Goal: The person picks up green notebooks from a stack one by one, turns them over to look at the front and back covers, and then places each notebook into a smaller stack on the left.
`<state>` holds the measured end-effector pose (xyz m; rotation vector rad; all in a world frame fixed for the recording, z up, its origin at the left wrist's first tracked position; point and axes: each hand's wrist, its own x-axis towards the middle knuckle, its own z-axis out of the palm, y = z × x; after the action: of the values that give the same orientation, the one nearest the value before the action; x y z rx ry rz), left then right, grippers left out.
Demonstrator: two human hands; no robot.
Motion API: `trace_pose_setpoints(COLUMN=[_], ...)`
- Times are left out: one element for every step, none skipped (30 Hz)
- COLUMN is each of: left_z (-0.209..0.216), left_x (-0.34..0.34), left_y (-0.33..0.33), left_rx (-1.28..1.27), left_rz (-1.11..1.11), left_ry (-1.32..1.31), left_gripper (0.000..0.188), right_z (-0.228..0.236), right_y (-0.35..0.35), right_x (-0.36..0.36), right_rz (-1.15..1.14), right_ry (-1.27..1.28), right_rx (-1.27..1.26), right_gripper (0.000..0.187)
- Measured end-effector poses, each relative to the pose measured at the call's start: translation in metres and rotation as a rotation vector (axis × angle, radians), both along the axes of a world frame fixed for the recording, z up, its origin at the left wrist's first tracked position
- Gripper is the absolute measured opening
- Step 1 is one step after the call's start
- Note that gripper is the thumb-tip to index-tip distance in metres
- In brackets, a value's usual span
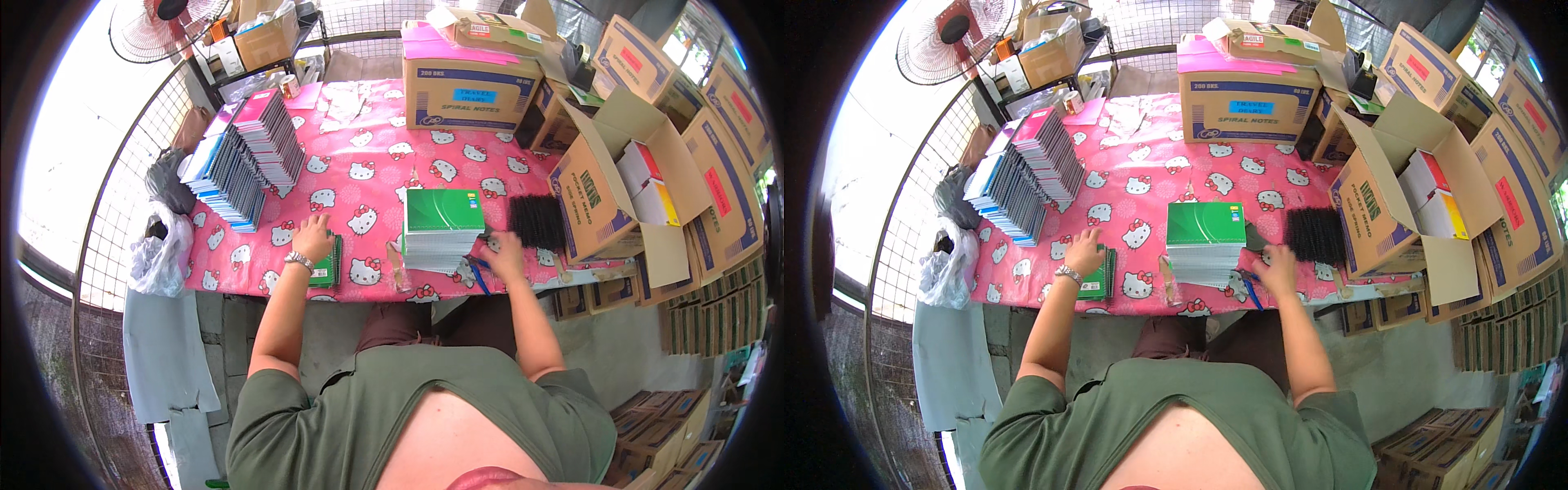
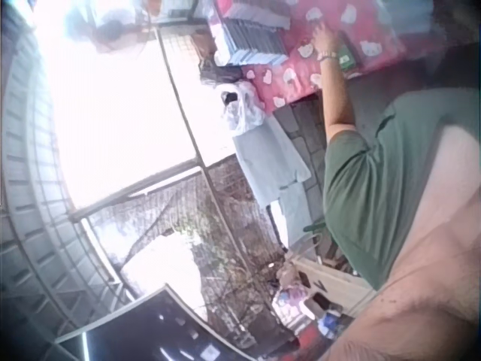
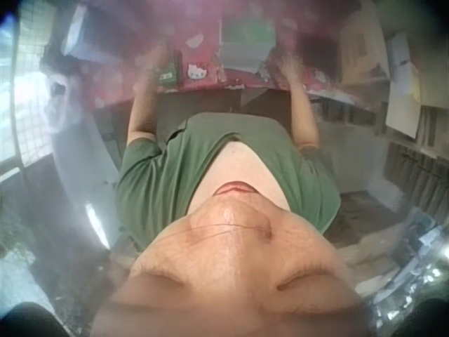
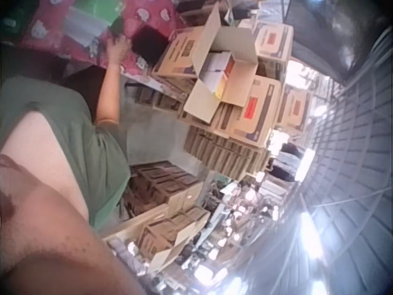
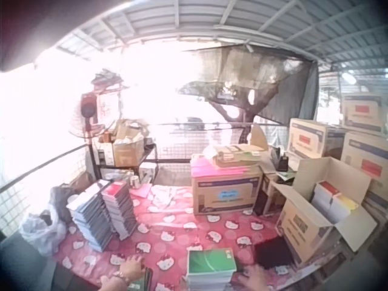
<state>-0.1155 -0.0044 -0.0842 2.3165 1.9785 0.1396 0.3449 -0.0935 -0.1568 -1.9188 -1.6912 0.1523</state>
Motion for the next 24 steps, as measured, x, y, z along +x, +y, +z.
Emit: trace_pose_setpoints(left_z=[0.000,0.006,0.015,0.033,0.058,0.082,0.105,0.121,0.128,0.127,0.126,0.124,0.124,0.127,0.132,0.136,0.142,0.150,0.154,0.160,0.166,0.172,0.177,0.172], left_x=[0.002,0.013,0.025,0.042,0.064,0.085,0.108,0.132,0.158,0.171,0.182,0.191,0.195,0.195,0.193,0.193,0.192,0.190,0.184,0.185,0.187,0.190,0.196,0.201], left_y=[0.000,0.002,0.009,0.014,0.015,0.010,-0.004,-0.019,-0.031,-0.041,-0.045,-0.048,-0.048,-0.046,-0.044,-0.045,-0.041,-0.032,-0.027,-0.022,-0.018,-0.015,-0.016,-0.013], left_rx=[0.062,0.125,0.263,0.345,0.424,0.504,0.494,0.482,0.481,0.483,0.393,0.302,0.211,0.201,0.190,0.172,0.140,0.107,0.069,0.108,0.147,0.191,0.219,0.296], left_rz=[0.008,-0.016,-0.022,-0.104,-0.185,-0.260,-0.390,-0.521,-0.685,-0.803,-0.809,-0.814,-0.811,-0.813,-0.814,-0.826,-0.866,-0.905,-0.916,-0.888,-0.860,-0.833,-0.766,-0.752], left_ry=[0.000,-0.010,-0.087,-0.190,-0.294,-0.399,-0.461,-0.523,-0.450,-0.348,-0.238,-0.127,-0.011,-0.033,-0.055,-0.084,-0.144,-0.204,-0.257,-0.280,-0.304,-0.331,-0.303,-0.300], left_gripper=[0.049,0.053,0.047,0.043,0.039,0.036,0.031,0.027,0.028,0.029,0.029,0.030,0.030,0.029,0.028,0.027,0.026,0.025,0.024,0.023,0.023,0.023,0.020,0.019], right_z=[0.022,0.015,0.019,0.020,0.019,0.018,0.015,0.012,-0.002,0.004,0.006,0.009,0.015,0.026,0.036,0.039,0.045,0.051,0.071,0.076,0.081,0.088,0.101,0.112], right_y=[0.016,0.030,0.041,0.050,0.055,0.059,0.065,0.070,0.073,0.082,0.084,0.085,0.085,0.085,0.086,0.082,0.078,0.077,0.082,0.082,0.079,0.079,0.079,0.079], right_x=[0.008,0.037,0.055,0.068,0.075,0.078,0.078,0.079,0.099,0.089,0.088,0.089,0.088,0.088,0.087,0.095,0.108,0.117,0.107,0.108,0.110,0.113,0.104,0.090], right_rz=[-0.084,-0.180,-0.295,-0.431,-0.474,-0.511,-0.480,-0.450,-0.476,-0.477,-0.483,-0.490,-0.498,-0.504,-0.508,-0.476,-0.443,-0.411,-0.397,-0.364,-0.331,-0.298,-0.155,-0.017], right_ry=[-0.017,-0.121,-0.177,-0.242,-0.297,-0.349,-0.394,-0.440,-0.439,-0.448,-0.417,-0.386,-0.320,-0.254,-0.189,-0.213,-0.237,-0.262,-0.179,-0.185,-0.191,-0.203,-0.189,-0.052], right_rx=[-0.003,0.194,0.213,0.147,-0.009,-0.164,-0.183,-0.203,-0.181,-0.201,-0.195,-0.189,-0.128,-0.062,0.003,0.042,0.081,0.118,0.009,0.096,0.183,0.275,0.344,0.381], right_gripper=[0.038,0.030,0.028,0.032,0.032,0.032,0.029,0.026,0.020,0.018,0.018,0.017,0.018,0.018,0.018,0.018,0.018,0.018,0.020,0.022,0.024,0.026,0.031,0.028])
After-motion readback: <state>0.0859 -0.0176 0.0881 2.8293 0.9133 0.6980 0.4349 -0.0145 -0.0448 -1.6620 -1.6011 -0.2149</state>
